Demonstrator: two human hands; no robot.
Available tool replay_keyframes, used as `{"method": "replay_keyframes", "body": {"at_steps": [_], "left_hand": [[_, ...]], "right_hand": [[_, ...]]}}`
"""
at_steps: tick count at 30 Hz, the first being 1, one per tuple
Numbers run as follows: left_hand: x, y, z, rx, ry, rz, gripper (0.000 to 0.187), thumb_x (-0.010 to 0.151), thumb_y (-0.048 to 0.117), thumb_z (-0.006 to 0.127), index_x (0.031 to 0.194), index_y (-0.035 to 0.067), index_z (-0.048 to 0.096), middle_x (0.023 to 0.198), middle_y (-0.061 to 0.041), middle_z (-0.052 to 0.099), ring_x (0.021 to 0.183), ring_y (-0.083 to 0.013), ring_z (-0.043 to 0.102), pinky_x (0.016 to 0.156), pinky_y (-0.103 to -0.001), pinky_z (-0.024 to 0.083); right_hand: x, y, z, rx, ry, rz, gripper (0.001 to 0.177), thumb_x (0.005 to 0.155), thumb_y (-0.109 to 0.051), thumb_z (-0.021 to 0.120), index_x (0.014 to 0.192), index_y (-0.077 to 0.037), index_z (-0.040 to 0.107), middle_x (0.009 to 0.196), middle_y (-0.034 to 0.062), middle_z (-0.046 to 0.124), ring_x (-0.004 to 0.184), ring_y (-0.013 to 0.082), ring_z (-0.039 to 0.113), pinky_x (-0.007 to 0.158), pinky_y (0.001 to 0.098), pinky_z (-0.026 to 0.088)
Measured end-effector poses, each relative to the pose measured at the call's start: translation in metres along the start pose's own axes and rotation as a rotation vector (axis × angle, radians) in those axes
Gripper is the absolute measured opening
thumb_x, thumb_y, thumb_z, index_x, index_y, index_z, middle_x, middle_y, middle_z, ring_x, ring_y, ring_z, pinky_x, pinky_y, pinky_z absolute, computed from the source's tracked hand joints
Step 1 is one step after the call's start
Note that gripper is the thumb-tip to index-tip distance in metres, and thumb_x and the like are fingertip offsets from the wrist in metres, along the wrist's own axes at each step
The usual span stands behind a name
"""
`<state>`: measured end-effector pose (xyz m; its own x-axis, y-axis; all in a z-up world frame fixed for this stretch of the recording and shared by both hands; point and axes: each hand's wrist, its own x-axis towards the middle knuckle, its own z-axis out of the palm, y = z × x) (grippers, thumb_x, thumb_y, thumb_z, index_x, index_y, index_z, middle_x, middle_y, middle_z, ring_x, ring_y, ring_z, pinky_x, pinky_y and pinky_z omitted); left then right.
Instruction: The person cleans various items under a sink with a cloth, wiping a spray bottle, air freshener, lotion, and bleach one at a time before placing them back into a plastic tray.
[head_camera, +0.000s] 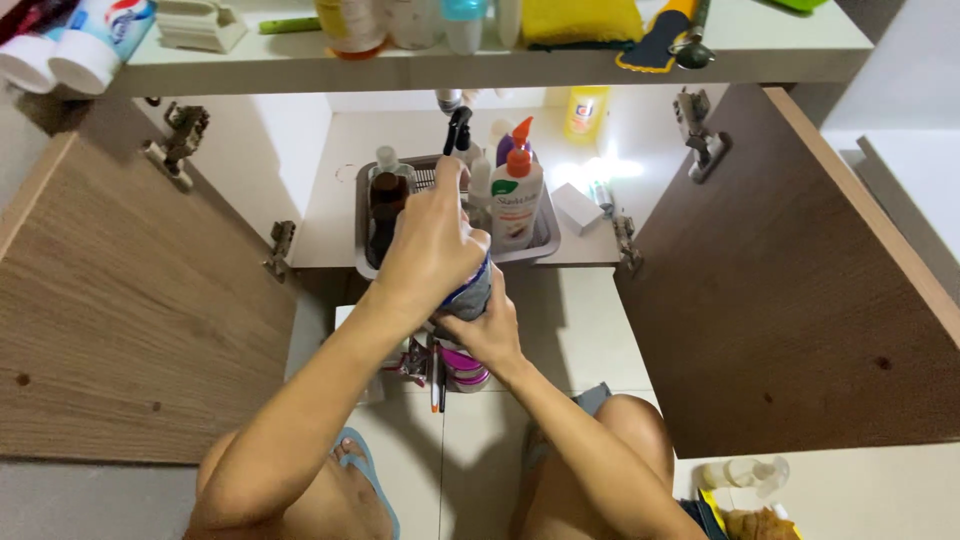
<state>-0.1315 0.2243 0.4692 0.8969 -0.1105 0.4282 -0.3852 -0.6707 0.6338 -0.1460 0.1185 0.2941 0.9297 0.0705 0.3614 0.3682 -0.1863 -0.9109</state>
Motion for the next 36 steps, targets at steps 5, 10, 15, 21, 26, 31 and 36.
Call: {"method": "replay_keyframes", "body": {"at_steps": [5, 10, 15, 21, 26, 31, 36], "left_hand": [[-0.01, -0.013, -0.015, -0.112, 0.021, 0.118, 0.055, 0.083, 0.012, 0.079, 0.127, 0.002, 0.049, 0.104, -0.02, 0.068, 0.096, -0.0344, 0.069, 0.084, -0.042, 0.055], [-0.037, -0.085, -0.015, -0.286, 0.069, 0.052, 0.071, 0.088, 0.024, 0.083, 0.145, 0.005, 0.045, 0.131, -0.013, 0.06, 0.115, -0.023, 0.062, 0.097, -0.036, 0.053], [-0.087, -0.171, 0.028, -0.662, -0.287, -0.133, 0.089, 0.081, 0.028, 0.082, 0.154, 0.008, 0.036, 0.129, -0.008, 0.063, 0.116, -0.016, 0.062, 0.098, -0.032, 0.053], [-0.109, -0.211, 0.063, -0.945, -0.235, -0.326, 0.082, 0.069, 0.038, 0.093, 0.134, 0.001, 0.06, 0.117, -0.007, 0.071, 0.105, -0.016, 0.065, 0.091, -0.034, 0.055], [-0.106, -0.217, 0.049, -0.864, -0.197, -0.39, 0.081, 0.066, 0.041, 0.092, 0.131, 0.003, 0.063, 0.114, -0.006, 0.075, 0.103, -0.0152, 0.068, 0.09, -0.033, 0.055], [-0.106, -0.213, 0.049, -0.871, -0.125, -0.37, 0.085, 0.065, 0.046, 0.091, 0.132, 0.003, 0.062, 0.118, -0.008, 0.075, 0.107, -0.0159, 0.069, 0.093, -0.032, 0.055], [-0.105, -0.208, 0.049, -0.911, -0.112, -0.48, 0.079, 0.065, 0.047, 0.09, 0.126, 0.002, 0.066, 0.114, -0.009, 0.077, 0.105, -0.0172, 0.072, 0.091, -0.033, 0.058]], "right_hand": [[0.005, -0.007, 0.004, 0.0, 0.015, -0.03, 0.08, 0.069, -0.018, 0.092, 0.135, -0.002, 0.05, 0.117, 0.0154, 0.073, 0.107, 0.0235, 0.073, 0.096, 0.036, 0.056], [0.013, -0.006, -0.002, 0.425, -0.089, 0.003, 0.08, 0.072, -0.007, 0.086, 0.141, -0.002, 0.047, 0.124, 0.0077, 0.067, 0.112, 0.0178, 0.067, 0.101, 0.0344, 0.054], [0.016, 0.003, -0.006, 0.439, -0.145, 0.132, 0.072, 0.073, -0.008, 0.087, 0.137, 0.0, 0.054, 0.121, 0.0086, 0.07, 0.11, 0.0172, 0.068, 0.101, 0.0347, 0.054], [0.018, 0.051, 0.02, 0.579, -0.236, 0.215, 0.062, 0.086, -0.027, 0.081, 0.135, -0.001, 0.055, 0.118, 0.0076, 0.068, 0.105, 0.0157, 0.065, 0.096, 0.0339, 0.053], [0.042, 0.067, 0.029, 0.757, -0.185, 0.538, 0.059, 0.1, -0.054, 0.05, 0.125, -0.001, 0.059, 0.108, 0.0104, 0.072, 0.093, 0.0202, 0.07, 0.084, 0.0373, 0.058], [0.056, 0.043, 0.037, 0.722, -0.053, 0.569, 0.051, 0.101, -0.048, 0.047, 0.127, -0.006, 0.058, 0.106, 0.0071, 0.071, 0.091, 0.0178, 0.07, 0.083, 0.0376, 0.058], [0.06, 0.027, 0.049, 0.762, 0.167, 0.461, 0.051, 0.107, -0.049, 0.046, 0.127, -0.004, 0.058, 0.105, 0.0081, 0.067, 0.091, 0.0189, 0.066, 0.081, 0.0379, 0.056]]}}
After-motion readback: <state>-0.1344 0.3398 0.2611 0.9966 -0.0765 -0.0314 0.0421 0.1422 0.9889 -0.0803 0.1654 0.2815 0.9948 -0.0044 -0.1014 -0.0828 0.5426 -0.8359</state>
